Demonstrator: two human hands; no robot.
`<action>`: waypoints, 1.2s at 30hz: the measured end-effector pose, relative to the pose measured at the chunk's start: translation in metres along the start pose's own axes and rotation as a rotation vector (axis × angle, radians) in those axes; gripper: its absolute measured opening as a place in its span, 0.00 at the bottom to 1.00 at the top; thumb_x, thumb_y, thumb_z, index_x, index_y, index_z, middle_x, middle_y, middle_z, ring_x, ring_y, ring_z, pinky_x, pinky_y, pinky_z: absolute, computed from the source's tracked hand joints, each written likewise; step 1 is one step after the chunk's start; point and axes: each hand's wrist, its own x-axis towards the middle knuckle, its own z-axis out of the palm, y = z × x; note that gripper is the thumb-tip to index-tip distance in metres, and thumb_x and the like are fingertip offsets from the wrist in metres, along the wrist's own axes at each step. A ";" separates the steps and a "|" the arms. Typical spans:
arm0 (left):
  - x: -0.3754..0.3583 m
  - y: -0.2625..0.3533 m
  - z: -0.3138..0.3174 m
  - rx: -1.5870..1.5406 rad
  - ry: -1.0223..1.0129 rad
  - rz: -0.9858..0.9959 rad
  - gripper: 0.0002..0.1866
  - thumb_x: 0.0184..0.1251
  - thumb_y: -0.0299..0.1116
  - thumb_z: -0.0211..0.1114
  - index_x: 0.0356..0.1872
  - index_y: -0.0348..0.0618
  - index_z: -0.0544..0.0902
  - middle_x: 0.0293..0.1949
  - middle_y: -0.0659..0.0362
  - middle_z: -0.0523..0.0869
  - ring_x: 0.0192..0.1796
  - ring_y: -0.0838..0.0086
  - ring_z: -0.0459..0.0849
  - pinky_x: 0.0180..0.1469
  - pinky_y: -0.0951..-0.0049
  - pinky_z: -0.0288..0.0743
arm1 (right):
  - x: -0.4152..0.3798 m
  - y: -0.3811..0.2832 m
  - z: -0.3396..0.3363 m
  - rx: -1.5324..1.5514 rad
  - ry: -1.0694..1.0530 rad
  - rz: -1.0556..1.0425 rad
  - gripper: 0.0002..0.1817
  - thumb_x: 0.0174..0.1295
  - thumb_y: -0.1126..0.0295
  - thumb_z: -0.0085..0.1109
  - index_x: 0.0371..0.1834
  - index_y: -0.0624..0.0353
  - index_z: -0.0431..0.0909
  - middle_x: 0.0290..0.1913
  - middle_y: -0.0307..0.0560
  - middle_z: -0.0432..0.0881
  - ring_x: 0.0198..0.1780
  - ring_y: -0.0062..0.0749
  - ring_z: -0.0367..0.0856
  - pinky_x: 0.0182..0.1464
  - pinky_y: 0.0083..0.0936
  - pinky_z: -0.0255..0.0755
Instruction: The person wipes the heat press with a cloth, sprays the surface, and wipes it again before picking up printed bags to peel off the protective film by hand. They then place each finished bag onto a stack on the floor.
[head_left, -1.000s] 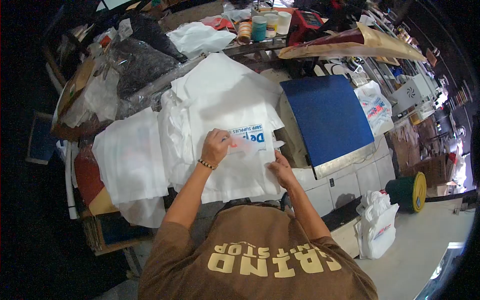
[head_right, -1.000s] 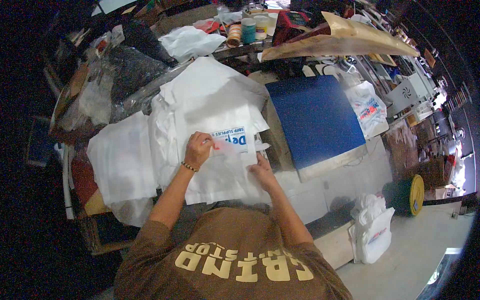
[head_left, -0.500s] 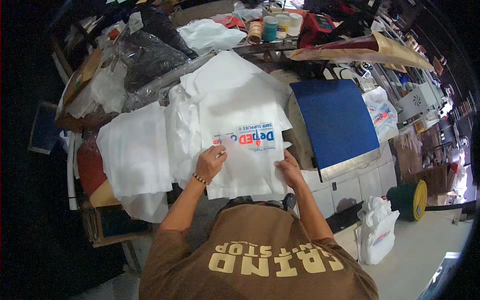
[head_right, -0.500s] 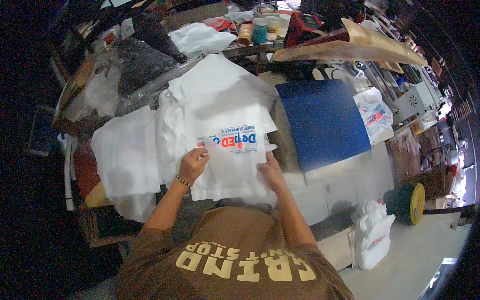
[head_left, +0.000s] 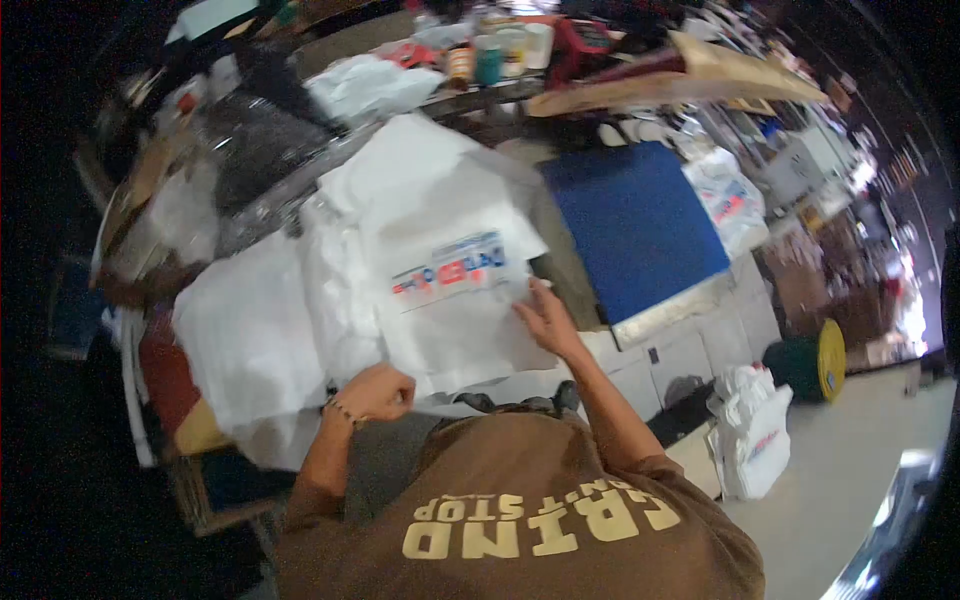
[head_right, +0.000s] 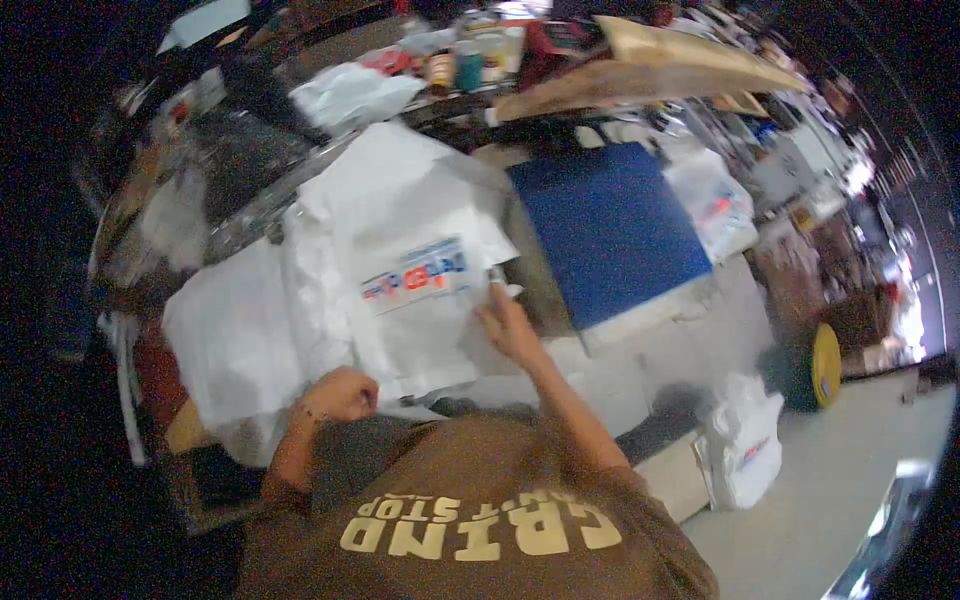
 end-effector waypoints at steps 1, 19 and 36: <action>0.001 0.006 -0.001 -0.021 -0.007 -0.012 0.06 0.49 0.32 0.65 0.27 0.43 0.84 0.29 0.51 0.87 0.34 0.57 0.86 0.39 0.60 0.79 | -0.004 -0.034 -0.013 -0.066 -0.048 -0.002 0.25 0.68 0.67 0.57 0.65 0.68 0.66 0.51 0.57 0.82 0.52 0.41 0.81 0.56 0.35 0.72; 0.148 0.145 0.029 0.065 -0.459 0.307 0.11 0.54 0.28 0.65 0.38 0.35 0.86 0.27 0.49 0.86 0.28 0.68 0.85 0.36 0.69 0.78 | -0.378 -0.073 -0.343 0.501 1.271 0.025 0.29 0.58 0.86 0.51 0.67 0.61 0.73 0.63 0.49 0.77 0.61 0.31 0.76 0.64 0.27 0.70; 0.217 0.322 0.098 0.125 -0.379 -0.085 0.08 0.52 0.22 0.68 0.34 0.36 0.85 0.24 0.61 0.83 0.27 0.79 0.78 0.32 0.75 0.73 | -0.572 0.315 -0.564 0.610 2.265 -0.102 0.40 0.59 0.88 0.58 0.76 0.53 0.57 0.72 0.50 0.64 0.71 0.37 0.63 0.71 0.34 0.60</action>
